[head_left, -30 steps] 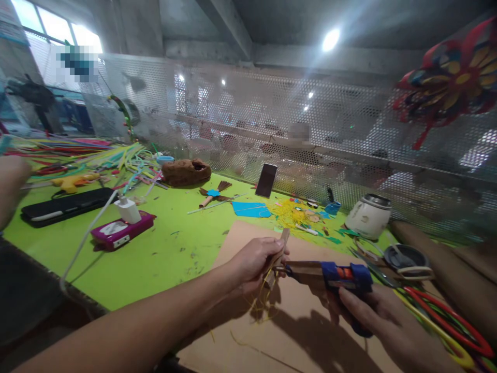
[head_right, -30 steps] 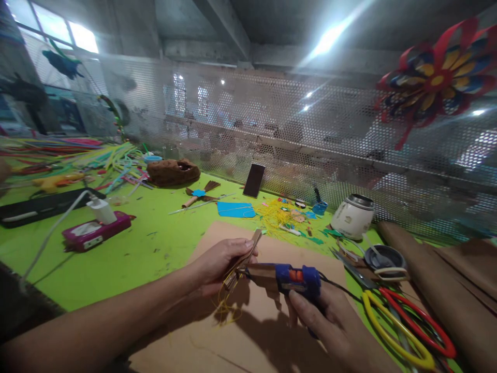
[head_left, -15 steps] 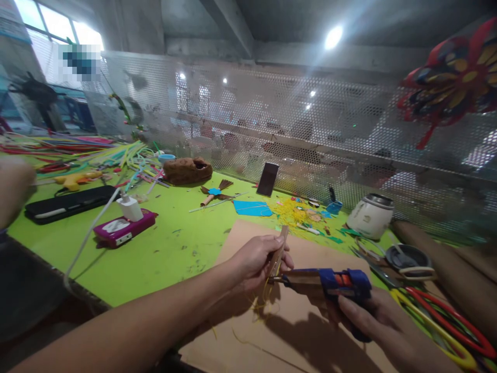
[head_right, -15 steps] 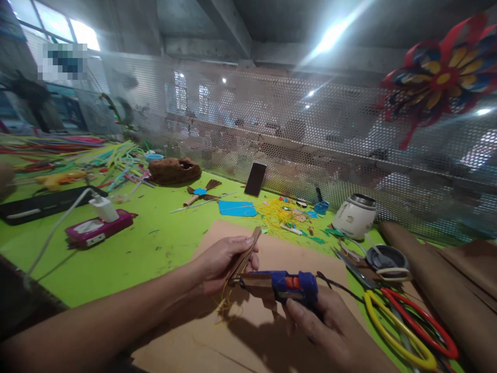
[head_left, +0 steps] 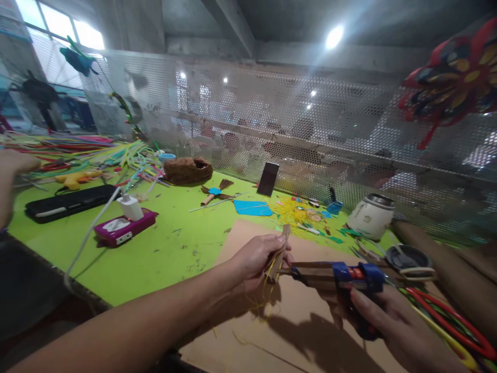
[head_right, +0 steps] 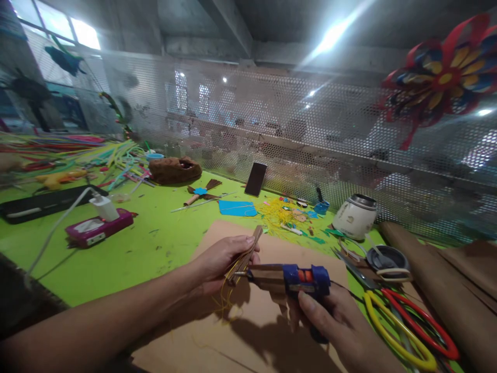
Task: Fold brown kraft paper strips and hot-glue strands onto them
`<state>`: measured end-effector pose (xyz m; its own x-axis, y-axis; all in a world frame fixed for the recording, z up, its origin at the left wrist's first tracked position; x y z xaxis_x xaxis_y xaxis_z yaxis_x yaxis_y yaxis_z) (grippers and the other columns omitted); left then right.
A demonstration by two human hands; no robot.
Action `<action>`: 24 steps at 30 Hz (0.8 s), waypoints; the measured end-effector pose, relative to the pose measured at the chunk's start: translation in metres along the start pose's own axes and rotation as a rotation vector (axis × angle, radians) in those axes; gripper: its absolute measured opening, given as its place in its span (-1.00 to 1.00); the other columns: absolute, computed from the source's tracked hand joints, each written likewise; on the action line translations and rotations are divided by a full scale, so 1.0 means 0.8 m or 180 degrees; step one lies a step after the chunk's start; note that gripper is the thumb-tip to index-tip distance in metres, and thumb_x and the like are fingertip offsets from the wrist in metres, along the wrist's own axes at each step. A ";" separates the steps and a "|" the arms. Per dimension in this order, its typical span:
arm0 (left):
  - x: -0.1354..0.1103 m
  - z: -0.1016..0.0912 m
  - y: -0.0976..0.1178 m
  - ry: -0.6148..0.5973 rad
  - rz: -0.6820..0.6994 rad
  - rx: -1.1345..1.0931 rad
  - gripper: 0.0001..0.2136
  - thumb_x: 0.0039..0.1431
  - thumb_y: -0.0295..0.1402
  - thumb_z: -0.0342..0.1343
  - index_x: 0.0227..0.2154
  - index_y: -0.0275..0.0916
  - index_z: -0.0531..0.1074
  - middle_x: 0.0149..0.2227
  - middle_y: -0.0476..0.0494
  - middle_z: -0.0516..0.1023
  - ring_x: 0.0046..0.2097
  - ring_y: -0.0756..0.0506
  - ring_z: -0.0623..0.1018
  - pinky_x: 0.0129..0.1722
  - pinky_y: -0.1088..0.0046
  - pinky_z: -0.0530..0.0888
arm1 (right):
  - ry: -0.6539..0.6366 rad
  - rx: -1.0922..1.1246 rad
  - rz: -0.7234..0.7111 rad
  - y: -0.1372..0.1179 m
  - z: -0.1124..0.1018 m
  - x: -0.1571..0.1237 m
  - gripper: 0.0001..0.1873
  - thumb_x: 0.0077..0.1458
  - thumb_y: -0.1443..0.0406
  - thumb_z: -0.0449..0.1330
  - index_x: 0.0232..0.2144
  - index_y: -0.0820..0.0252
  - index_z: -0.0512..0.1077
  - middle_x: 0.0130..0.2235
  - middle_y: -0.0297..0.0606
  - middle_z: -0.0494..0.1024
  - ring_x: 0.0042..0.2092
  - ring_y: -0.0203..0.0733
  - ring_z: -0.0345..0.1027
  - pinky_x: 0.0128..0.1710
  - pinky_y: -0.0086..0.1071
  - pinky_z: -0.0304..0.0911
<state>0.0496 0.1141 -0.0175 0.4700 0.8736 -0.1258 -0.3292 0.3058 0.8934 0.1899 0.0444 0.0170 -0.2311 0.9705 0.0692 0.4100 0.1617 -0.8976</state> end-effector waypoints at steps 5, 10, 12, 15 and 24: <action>0.001 0.001 -0.001 0.0003 0.0065 -0.0155 -0.82 0.04 -0.27 0.11 -0.48 -0.31 0.36 -0.57 0.02 0.36 -0.57 0.08 0.32 -0.51 0.53 0.25 | 0.0263 -0.0019 0.0014 0.003 -0.004 0.005 -0.52 0.06 -0.03 0.06 -0.58 0.26 0.41 -0.56 -0.27 0.35 -0.50 -0.28 0.16 -0.53 -0.43 0.02; 0.002 -0.002 -0.005 0.0031 0.0007 -0.0204 -0.83 0.09 -0.29 0.05 -0.47 -0.32 0.35 -0.55 -0.03 0.41 -0.54 0.06 0.37 -0.48 0.54 0.25 | 0.0095 -0.0063 -0.0040 0.000 0.005 0.005 -0.53 0.07 0.00 0.06 -0.55 0.27 0.44 -0.55 -0.27 0.34 -0.52 -0.32 0.10 -0.56 -0.46 0.01; 0.001 -0.001 -0.005 0.0013 -0.0031 -0.0209 -0.82 0.13 -0.31 0.00 -0.47 -0.32 0.34 -0.56 -0.05 0.42 -0.54 0.05 0.37 -0.48 0.53 0.25 | 0.0026 -0.0076 -0.0018 0.000 0.006 0.004 -0.52 0.07 -0.02 0.06 -0.56 0.27 0.44 -0.56 -0.27 0.32 -0.52 -0.32 0.09 -0.57 -0.46 0.00; -0.001 0.001 -0.004 0.0020 -0.0068 -0.0256 -0.82 0.15 -0.35 -0.06 -0.48 -0.32 0.33 -0.57 -0.07 0.43 -0.55 0.04 0.39 -0.49 0.53 0.26 | -0.0068 -0.0103 0.0016 0.001 0.009 0.004 -0.49 0.07 -0.04 0.03 -0.58 0.27 0.44 -0.59 -0.29 0.28 -0.54 -0.32 0.07 -0.57 -0.46 0.01; -0.006 0.008 0.000 -0.0054 -0.0120 -0.0357 -0.83 0.17 -0.38 -0.08 -0.46 -0.33 0.31 -0.57 -0.10 0.46 -0.55 0.04 0.42 -0.49 0.56 0.28 | -0.0005 0.0008 -0.0007 -0.002 0.008 0.002 -0.49 0.05 -0.05 0.06 -0.60 0.28 0.42 -0.58 -0.29 0.29 -0.53 -0.33 0.07 -0.54 -0.45 0.04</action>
<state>0.0525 0.1076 -0.0138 0.4974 0.8544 -0.1502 -0.4002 0.3796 0.8341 0.1827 0.0448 0.0158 -0.2334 0.9698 0.0706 0.4074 0.1634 -0.8985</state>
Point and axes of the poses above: each hand's wrist, its own x-axis towards the middle knuckle, its own z-axis out of the palm, y = z × x, the point moved 10 cm from there along x, towards the middle knuckle
